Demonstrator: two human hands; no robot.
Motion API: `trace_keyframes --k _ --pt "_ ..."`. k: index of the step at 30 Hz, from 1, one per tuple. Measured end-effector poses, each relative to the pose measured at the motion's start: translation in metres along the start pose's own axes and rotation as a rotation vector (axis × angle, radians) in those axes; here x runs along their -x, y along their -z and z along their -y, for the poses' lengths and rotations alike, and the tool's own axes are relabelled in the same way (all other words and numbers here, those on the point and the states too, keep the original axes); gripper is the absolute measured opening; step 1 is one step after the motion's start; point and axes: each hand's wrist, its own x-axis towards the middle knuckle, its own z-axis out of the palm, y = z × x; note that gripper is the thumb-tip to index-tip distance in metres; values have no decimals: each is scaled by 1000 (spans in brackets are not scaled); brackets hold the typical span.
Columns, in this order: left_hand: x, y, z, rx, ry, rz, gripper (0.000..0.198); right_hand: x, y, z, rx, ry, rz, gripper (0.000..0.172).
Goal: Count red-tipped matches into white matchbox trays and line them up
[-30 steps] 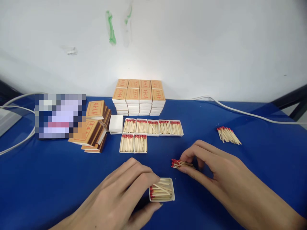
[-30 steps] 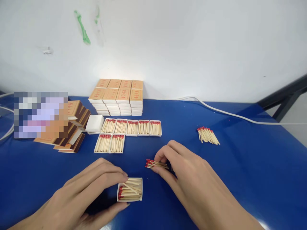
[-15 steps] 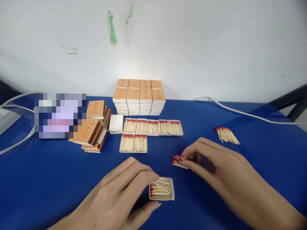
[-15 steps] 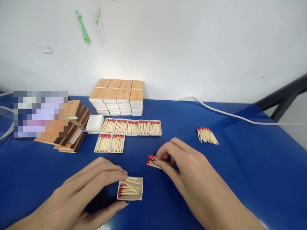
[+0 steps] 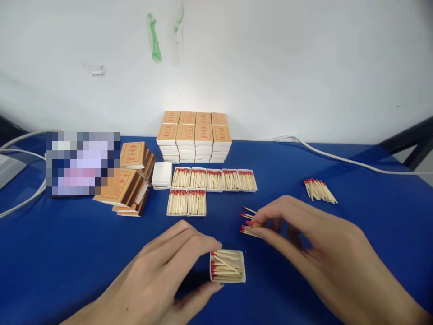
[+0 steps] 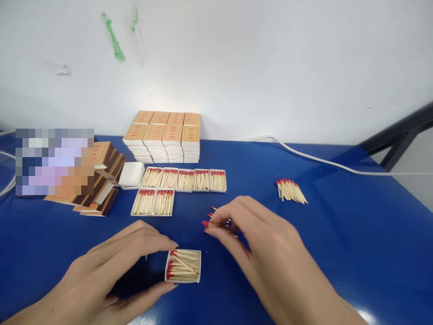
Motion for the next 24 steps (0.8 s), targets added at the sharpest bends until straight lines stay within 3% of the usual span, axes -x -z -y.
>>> trace_keyframes --k 4,7,14,21,24 --pt "-1 -4 -1 15 6 2 27 4 -15 14 -105 241 89 9" --pt "-2 -6 -2 23 13 7 27 7 -27 18 -125 309 107 12" --pt "-3 -7 -2 34 24 13 31 5 -29 19 -49 367 115 18" --pt "-4 -2 -4 31 17 -17 29 5 -27 19 -33 258 142 18" --pt "-6 3 -4 28 35 -17 18 4 -24 15 -20 251 127 20"
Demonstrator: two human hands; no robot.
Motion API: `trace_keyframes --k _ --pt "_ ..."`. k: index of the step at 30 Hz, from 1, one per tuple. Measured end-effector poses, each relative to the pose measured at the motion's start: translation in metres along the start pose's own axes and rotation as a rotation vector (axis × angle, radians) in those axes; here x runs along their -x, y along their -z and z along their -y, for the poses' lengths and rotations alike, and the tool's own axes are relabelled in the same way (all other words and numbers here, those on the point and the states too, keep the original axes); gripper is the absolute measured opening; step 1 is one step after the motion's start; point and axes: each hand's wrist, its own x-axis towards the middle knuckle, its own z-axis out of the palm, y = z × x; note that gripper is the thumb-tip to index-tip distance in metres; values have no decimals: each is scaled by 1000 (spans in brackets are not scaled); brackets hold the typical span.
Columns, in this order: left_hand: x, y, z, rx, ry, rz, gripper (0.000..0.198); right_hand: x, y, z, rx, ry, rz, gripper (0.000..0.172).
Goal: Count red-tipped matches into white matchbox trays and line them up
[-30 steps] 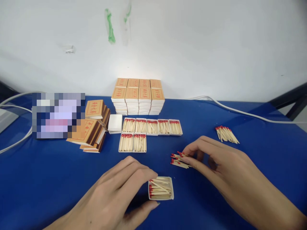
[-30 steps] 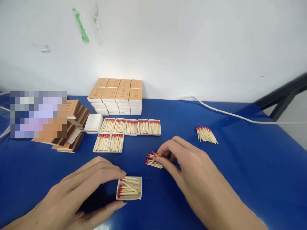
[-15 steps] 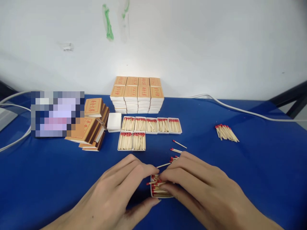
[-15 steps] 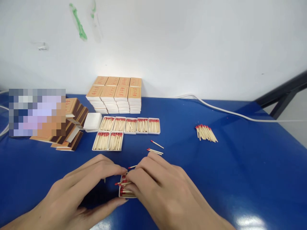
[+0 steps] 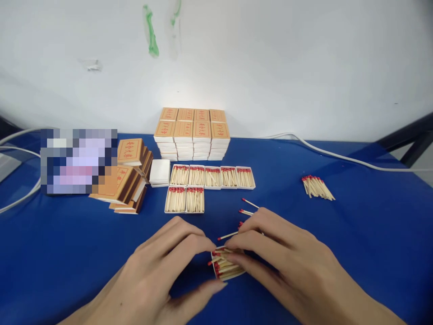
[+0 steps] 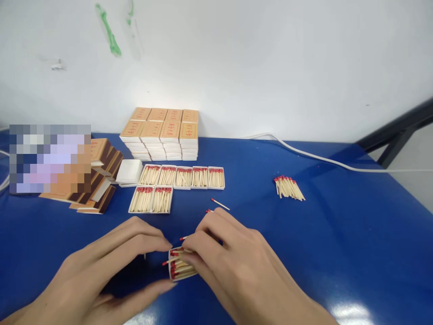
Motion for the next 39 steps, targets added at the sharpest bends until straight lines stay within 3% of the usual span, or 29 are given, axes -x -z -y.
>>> trace_keyframes --k 6,11,15,17,23,32,34,36,39 --pt "3 -2 5 90 0 0 17 1 3 -4 -22 27 30 22" --pt "4 -2 6 114 15 20 22 -1 9 0 -153 -139 85 11" --pt "4 0 4 103 -1 30 29 1 14 -1 -170 -242 153 17" --pt "6 0 3 106 -20 11 30 1 14 -2 -194 -238 172 17" --pt "6 -1 1 132 -48 111 33 -3 15 0 -242 -245 176 12" --pt "5 -7 -4 -42 -119 -54 40 -3 16 1 -303 -271 180 16" --pt "4 -8 -5 -54 -118 -19 39 -2 17 1 -303 -251 163 15" --pt "5 -8 -6 -22 -114 -65 33 -2 18 1 -289 -228 152 17" --pt "5 -7 -7 -131 -91 12 36 -1 20 0 -254 -212 147 21"
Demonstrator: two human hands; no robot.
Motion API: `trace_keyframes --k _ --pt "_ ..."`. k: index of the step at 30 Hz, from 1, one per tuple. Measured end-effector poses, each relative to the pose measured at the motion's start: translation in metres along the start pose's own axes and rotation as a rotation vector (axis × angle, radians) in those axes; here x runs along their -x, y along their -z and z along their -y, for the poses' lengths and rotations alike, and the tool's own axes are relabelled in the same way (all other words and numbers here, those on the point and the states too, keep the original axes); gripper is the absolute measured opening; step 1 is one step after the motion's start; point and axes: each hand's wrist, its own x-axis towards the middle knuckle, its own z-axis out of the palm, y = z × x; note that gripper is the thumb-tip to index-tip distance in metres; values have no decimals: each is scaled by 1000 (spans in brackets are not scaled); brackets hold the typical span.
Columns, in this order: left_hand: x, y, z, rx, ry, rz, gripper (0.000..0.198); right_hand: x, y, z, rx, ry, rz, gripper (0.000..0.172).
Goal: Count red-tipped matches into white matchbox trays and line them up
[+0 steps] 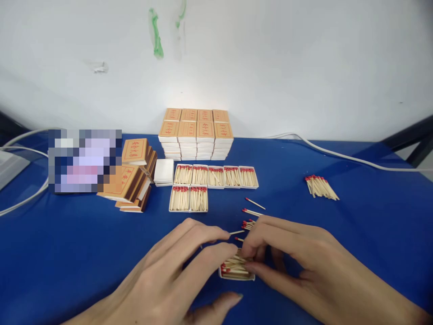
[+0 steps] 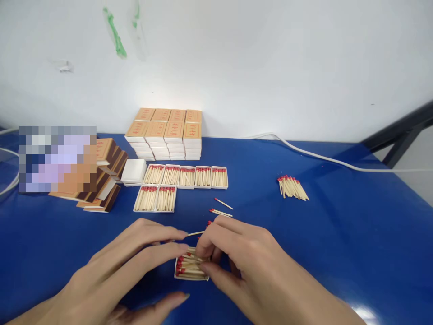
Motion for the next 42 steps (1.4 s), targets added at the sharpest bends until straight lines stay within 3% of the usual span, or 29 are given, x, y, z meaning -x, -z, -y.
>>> trace_keyframes --k 3,6,14,18,20,22,25,28,34,37,40,42 --pt "-2 0 2 -18 -27 77 38 2 1 1 4 -16 -1 17" --pt "-5 0 4 61 -44 70 25 3 1 2 -1 -4 -25 16" --pt "-1 0 4 39 34 98 32 -3 -6 2 75 111 -115 15" --pt "3 -1 8 35 11 -45 39 -4 2 -5 181 -34 -340 10" --pt "3 0 9 32 22 -46 37 -4 6 -13 269 -107 -429 16" --pt "1 1 8 18 14 -10 28 -3 7 -22 327 -141 -417 26" --pt "-2 2 5 -9 -36 52 17 -2 3 -32 373 -185 -360 25" --pt "-4 3 2 -13 -20 90 20 -3 -2 -35 399 -195 -350 26" --pt "-2 3 0 -71 -52 -18 20 -6 -2 -37 439 -187 -424 46" --pt "-1 3 4 -132 -74 -6 24 -7 0 -39 411 -181 -386 38" --pt "0 6 9 -213 -151 14 45 -8 1 -40 382 -190 -354 23" --pt "-2 10 9 -269 -176 65 48 -8 1 -40 380 -197 -346 17"
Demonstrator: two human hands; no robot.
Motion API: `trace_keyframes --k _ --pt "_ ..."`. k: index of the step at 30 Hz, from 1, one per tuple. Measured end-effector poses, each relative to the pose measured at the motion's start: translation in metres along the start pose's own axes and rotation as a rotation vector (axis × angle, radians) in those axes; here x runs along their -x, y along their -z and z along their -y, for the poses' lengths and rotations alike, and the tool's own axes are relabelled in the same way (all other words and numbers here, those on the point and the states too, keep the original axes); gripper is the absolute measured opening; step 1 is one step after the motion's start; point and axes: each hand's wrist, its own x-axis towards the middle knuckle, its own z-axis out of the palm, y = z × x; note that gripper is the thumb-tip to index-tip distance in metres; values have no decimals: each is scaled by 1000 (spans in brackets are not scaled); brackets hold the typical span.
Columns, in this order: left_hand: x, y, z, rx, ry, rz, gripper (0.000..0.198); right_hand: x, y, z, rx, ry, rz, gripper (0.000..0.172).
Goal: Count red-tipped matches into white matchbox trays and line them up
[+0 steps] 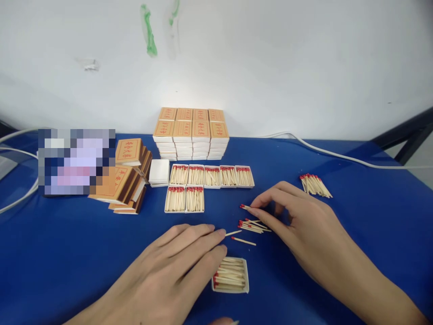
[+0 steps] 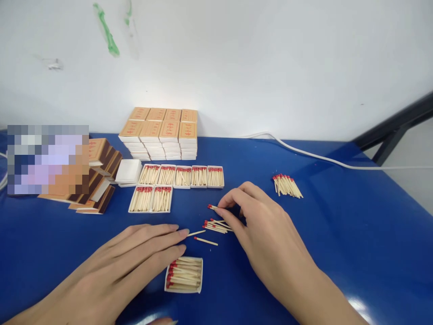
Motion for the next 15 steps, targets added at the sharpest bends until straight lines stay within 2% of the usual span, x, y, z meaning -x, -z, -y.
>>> trace_keyframes --k 3,8,15 --pt "-2 5 1 -52 -75 54 49 -1 0 -1 -8 7 3 15" --pt "1 0 4 -74 -73 102 64 -3 3 -4 -71 5 77 21" --pt "8 -8 5 -154 -135 126 55 -5 21 -5 -137 -14 263 32"
